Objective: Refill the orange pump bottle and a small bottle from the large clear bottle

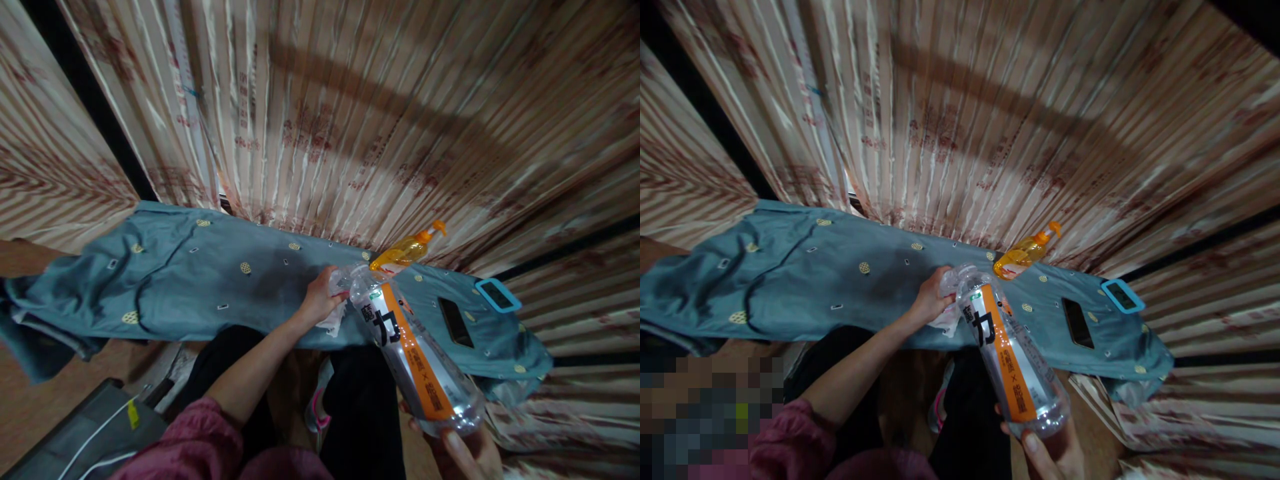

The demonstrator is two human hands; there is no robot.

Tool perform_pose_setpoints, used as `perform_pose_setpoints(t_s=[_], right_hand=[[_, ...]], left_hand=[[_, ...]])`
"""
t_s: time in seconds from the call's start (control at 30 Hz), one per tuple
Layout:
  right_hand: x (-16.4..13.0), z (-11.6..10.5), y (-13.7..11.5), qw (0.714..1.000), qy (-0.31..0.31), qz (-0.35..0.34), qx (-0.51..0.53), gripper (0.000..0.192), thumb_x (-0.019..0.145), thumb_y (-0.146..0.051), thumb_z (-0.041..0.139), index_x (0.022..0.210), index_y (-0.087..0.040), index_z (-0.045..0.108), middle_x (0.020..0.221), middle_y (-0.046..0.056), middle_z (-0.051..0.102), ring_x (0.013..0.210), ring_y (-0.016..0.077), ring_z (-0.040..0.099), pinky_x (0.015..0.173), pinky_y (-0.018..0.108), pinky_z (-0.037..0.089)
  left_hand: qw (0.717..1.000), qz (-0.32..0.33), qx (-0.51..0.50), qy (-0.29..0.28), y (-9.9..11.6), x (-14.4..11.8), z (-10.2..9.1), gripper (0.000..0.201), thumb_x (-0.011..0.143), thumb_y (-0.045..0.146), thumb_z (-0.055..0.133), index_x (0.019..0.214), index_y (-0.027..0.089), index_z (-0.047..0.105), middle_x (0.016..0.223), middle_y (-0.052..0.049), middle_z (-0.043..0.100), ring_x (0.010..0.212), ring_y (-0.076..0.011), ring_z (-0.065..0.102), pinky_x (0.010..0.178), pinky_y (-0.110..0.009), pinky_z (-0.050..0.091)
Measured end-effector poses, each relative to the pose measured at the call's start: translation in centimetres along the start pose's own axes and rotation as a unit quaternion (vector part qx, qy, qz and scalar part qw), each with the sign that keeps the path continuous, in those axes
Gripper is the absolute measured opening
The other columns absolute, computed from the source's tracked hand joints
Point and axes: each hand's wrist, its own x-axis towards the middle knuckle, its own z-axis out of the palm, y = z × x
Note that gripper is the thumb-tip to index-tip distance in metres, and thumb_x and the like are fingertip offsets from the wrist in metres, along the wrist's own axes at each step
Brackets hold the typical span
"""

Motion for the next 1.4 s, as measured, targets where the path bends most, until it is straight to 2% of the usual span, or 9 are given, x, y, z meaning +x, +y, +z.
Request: perform_pose_setpoints(t_s=[0.33,0.5,0.77,0.87,1.03,1.13,1.23,1.4], right_hand=[[-0.1,-0.3,0.0,1.000,-0.020,0.004,-0.009,0.073,0.067,-0.038,0.087,0.131,-0.027,0.054,0.093,0.006,0.079,0.082,0.0235,0.076,0.069,0.026,0.061],[-0.1,0.0,-0.1,1.000,-0.012,0.007,-0.006,0.068,0.065,-0.038,0.088,0.125,-0.030,0.057,0.092,0.003,0.080,0.079,0.0222,0.076,0.068,0.025,0.062],[0.0,-0.2,0.1,1.000,0.003,0.010,0.000,0.073,0.063,-0.037,0.089,0.126,-0.024,0.056,0.090,0.007,0.079,0.078,0.0255,0.076,0.065,0.029,0.062],[0.0,-0.5,0.2,1.000,0.008,0.013,0.004,0.068,0.064,-0.036,0.089,0.123,-0.025,0.058,0.091,0.007,0.079,0.078,0.0244,0.076,0.067,0.029,0.061],[0.1,-0.9,0.4,1.000,-0.007,0.013,-0.002,0.069,0.067,-0.036,0.087,0.129,-0.030,0.056,0.095,0.005,0.079,0.078,0.0251,0.075,0.068,0.033,0.061],[0.2,-0.8,0.4,1.000,-0.010,0.003,0.006,0.063,0.066,-0.034,0.087,0.123,-0.031,0.060,0.094,0.004,0.079,0.078,0.0246,0.076,0.067,0.032,0.061],[0.0,-0.6,0.3,1.000,-0.008,0.006,0.022,0.063,0.067,-0.032,0.088,0.123,-0.029,0.059,0.092,0.005,0.079,0.078,0.0237,0.076,0.066,0.028,0.061],[-0.1,-0.5,0.5,1.000,-0.002,0.013,0.002,0.066,0.067,-0.039,0.087,0.123,-0.025,0.054,0.088,0.008,0.080,0.077,0.0257,0.077,0.066,0.029,0.062]], left_hand=[[1.000,-0.003,0.002,-0.007,0.3,-0.1,-0.2,0.056,0.070,0.021,0.077,0.121,0.020,0.053,0.114,-0.006,0.068,0.105,-0.0243,0.066,0.095,-0.038,0.051],[1.000,-0.006,0.003,-0.009,0.4,0.0,-0.2,0.055,0.071,0.020,0.076,0.121,0.020,0.053,0.115,-0.007,0.068,0.107,-0.0250,0.065,0.096,-0.039,0.050],[1.000,-0.002,0.012,-0.007,0.1,0.0,-0.1,0.056,0.071,0.020,0.077,0.121,0.020,0.053,0.114,-0.007,0.068,0.106,-0.0249,0.066,0.095,-0.038,0.051],[1.000,-0.002,0.010,-0.009,0.1,0.0,0.0,0.055,0.071,0.021,0.077,0.121,0.020,0.053,0.113,-0.006,0.068,0.105,-0.0247,0.066,0.093,-0.038,0.052],[1.000,-0.003,0.009,-0.010,0.2,0.0,-0.1,0.056,0.070,0.020,0.078,0.121,0.019,0.054,0.115,-0.007,0.068,0.107,-0.0249,0.066,0.095,-0.038,0.051],[1.000,-0.001,0.010,-0.008,0.2,-0.1,-0.1,0.055,0.071,0.018,0.077,0.121,0.020,0.053,0.118,-0.007,0.067,0.109,-0.0245,0.065,0.096,-0.038,0.050],[1.000,0.007,0.007,-0.004,0.1,-0.1,0.0,0.055,0.071,0.018,0.077,0.121,0.020,0.053,0.119,-0.007,0.067,0.110,-0.0245,0.065,0.096,-0.038,0.050],[1.000,0.018,0.007,-0.003,0.0,-0.1,-0.1,0.055,0.070,0.020,0.077,0.120,0.021,0.053,0.117,-0.006,0.067,0.109,-0.0245,0.065,0.095,-0.038,0.051]])
